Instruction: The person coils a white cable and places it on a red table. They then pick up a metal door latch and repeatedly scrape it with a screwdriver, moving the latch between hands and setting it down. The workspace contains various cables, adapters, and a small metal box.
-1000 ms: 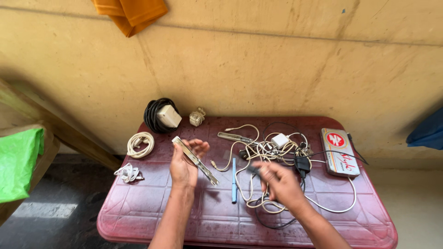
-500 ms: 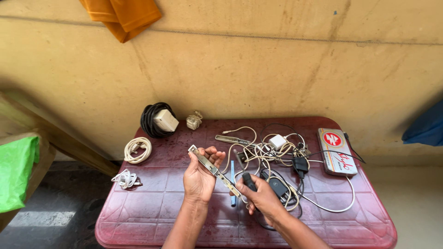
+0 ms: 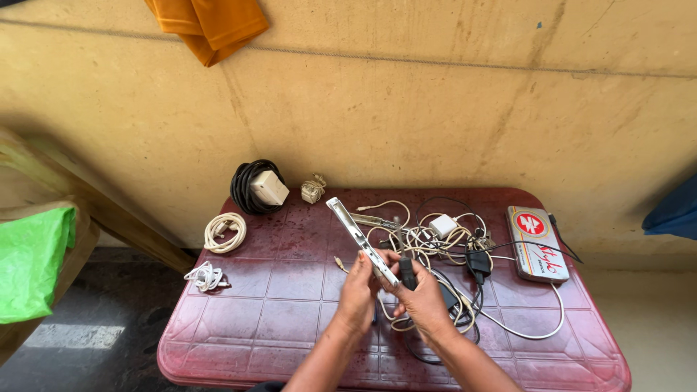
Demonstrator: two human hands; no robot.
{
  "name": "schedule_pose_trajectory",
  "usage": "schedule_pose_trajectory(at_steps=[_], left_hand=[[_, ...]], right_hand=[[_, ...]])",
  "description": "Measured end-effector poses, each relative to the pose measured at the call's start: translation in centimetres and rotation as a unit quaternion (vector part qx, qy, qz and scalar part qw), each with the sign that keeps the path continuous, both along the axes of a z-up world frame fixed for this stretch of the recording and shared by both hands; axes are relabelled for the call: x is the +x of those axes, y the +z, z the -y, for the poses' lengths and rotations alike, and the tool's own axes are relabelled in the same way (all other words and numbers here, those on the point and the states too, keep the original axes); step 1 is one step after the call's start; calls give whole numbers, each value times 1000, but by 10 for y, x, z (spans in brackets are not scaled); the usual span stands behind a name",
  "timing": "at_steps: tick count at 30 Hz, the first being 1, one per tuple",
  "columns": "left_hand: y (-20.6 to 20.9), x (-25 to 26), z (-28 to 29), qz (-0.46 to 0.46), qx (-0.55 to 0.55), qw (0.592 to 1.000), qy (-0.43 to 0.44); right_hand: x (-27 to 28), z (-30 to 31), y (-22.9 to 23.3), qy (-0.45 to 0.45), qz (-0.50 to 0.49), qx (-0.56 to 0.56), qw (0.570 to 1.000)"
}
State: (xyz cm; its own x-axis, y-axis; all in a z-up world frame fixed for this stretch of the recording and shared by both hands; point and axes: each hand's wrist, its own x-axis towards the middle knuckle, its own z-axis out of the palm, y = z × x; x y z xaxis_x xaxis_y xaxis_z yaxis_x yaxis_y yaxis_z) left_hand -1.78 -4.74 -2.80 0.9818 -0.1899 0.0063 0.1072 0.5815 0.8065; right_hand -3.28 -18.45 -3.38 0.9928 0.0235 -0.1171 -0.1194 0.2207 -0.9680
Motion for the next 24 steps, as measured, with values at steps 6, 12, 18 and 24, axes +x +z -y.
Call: schedule_pose_trajectory(at_steps=[6,12,18,24], left_hand=[[-20,44,-53,30,52,998,27],[-22,48,-70,19,42,998,-33],[-29,48,-53,-21,69,997,-42],[-33,46,-47,-1,129,990,-52]], right_hand=[[4,34,21,10,61,-150,987],[-13,49,63,-4,315,-305,899],[-39,34,92,-9,304,-411,860],[-42,38,94,-21,322,-438,839]])
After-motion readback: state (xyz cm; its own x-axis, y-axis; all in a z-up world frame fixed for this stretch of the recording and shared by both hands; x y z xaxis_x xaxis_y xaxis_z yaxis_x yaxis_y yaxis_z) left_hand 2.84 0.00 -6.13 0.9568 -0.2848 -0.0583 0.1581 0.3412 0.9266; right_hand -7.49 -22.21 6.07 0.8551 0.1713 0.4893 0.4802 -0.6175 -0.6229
